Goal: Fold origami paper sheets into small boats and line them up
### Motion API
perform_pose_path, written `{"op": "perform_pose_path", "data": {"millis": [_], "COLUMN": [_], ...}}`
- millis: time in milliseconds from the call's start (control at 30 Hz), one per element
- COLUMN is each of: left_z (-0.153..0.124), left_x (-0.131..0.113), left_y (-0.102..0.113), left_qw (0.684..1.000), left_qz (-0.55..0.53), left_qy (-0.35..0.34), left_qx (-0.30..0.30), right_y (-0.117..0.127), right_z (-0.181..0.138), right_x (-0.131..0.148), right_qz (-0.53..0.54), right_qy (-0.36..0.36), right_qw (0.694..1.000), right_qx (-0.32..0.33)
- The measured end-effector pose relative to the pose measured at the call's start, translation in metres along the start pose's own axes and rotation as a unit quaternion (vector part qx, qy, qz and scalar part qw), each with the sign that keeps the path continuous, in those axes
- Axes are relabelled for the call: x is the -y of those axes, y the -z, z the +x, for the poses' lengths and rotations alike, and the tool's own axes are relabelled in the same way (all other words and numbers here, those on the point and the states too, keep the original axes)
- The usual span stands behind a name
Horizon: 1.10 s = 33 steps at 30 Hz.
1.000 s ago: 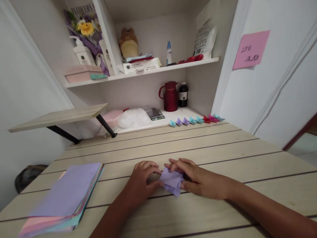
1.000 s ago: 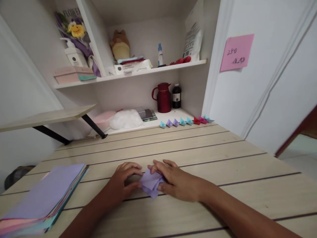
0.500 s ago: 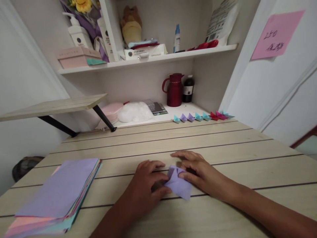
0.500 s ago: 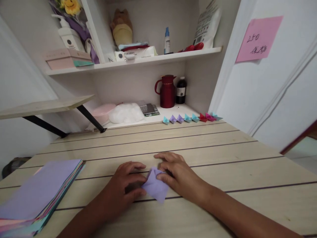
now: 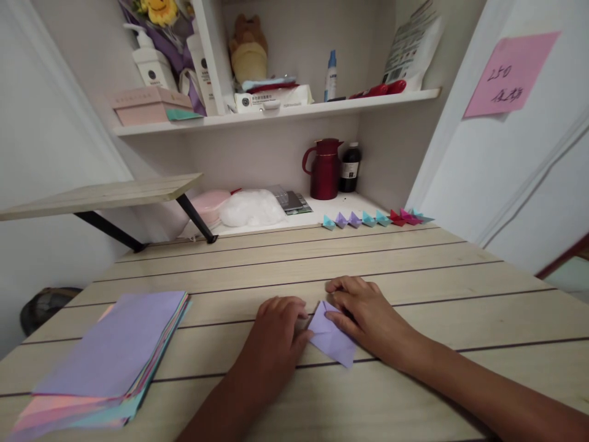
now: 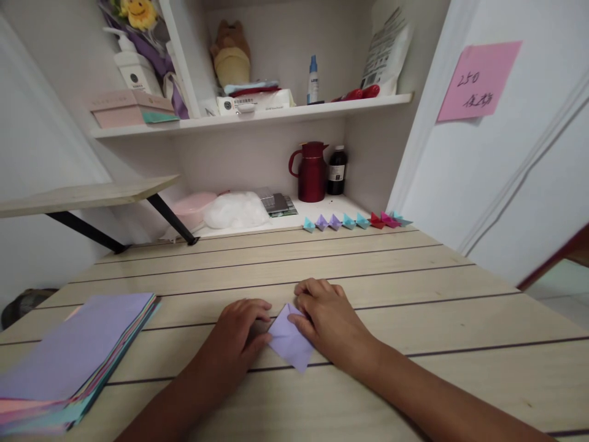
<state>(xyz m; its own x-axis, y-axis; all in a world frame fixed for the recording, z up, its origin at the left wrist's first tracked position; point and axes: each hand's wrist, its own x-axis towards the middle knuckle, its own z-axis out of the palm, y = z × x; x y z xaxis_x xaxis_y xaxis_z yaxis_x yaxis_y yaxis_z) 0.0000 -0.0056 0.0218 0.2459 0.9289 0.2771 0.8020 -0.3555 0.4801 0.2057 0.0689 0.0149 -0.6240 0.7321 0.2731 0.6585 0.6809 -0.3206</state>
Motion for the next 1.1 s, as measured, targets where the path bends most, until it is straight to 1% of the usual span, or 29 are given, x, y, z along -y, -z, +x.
{"op": "perform_pose_path", "data": {"millis": [100, 200, 267, 333, 433, 500, 600, 667, 733, 767, 833, 933, 1000, 1100], "left_z": [-0.003, -0.005, -0.006, -0.008, -0.01, -0.01, -0.01, -0.01, -0.011, -0.011, -0.013, -0.014, -0.015, -0.015], "left_x": [0.0, 0.0, -0.001, -0.003, -0.007, -0.009, -0.01, -0.01, -0.011, -0.011, -0.013, -0.015, -0.016, -0.015], "left_y": [0.001, 0.002, 0.004, 0.005, 0.007, 0.008, 0.007, 0.007, 0.006, 0.005, 0.005, 0.004, 0.003, 0.0], "left_qw": [0.998, 0.987, 0.979, 0.976, 0.977, 0.976, 0.977, 0.979, 0.98, 0.981, 0.982, 0.984, 0.986, 0.989], "left_qz": [0.044, 0.084, 0.093, 0.091, 0.085, 0.082, 0.077, 0.075, 0.076, 0.074, 0.07, 0.071, 0.073, 0.068], "left_qy": [-0.046, -0.113, -0.134, -0.129, -0.104, -0.093, -0.094, -0.092, -0.085, -0.082, -0.081, -0.075, -0.071, -0.086], "left_qx": [0.014, 0.074, 0.119, 0.148, 0.168, 0.178, 0.174, 0.165, 0.163, 0.162, 0.157, 0.147, 0.135, 0.101], "right_y": [0.0, 0.0, -0.001, -0.001, 0.0, 0.003, 0.011, 0.02, 0.028, 0.03, 0.033, 0.028, 0.022, 0.016], "right_z": [0.0, 0.001, 0.0, 0.0, -0.003, -0.005, -0.007, -0.008, -0.009, -0.01, -0.01, -0.01, -0.008, -0.005], "right_x": [0.001, 0.003, 0.003, 0.001, -0.008, -0.017, -0.024, -0.022, -0.016, -0.013, -0.008, -0.009, -0.014, -0.015], "right_qz": [-0.009, -0.013, -0.017, -0.02, -0.021, -0.016, 0.01, 0.042, 0.075, 0.089, 0.114, 0.136, 0.13, 0.089], "right_qy": [-0.002, -0.003, -0.008, -0.014, -0.021, -0.023, -0.038, -0.047, -0.045, -0.041, -0.033, -0.021, -0.014, -0.032], "right_qw": [1.0, 1.0, 1.0, 1.0, 0.999, 0.999, 0.999, 0.997, 0.994, 0.992, 0.991, 0.991, 0.991, 0.995], "right_qx": [0.001, 0.003, -0.002, -0.013, -0.025, -0.018, -0.012, -0.039, -0.072, -0.079, -0.063, -0.001, 0.018, 0.022]}}
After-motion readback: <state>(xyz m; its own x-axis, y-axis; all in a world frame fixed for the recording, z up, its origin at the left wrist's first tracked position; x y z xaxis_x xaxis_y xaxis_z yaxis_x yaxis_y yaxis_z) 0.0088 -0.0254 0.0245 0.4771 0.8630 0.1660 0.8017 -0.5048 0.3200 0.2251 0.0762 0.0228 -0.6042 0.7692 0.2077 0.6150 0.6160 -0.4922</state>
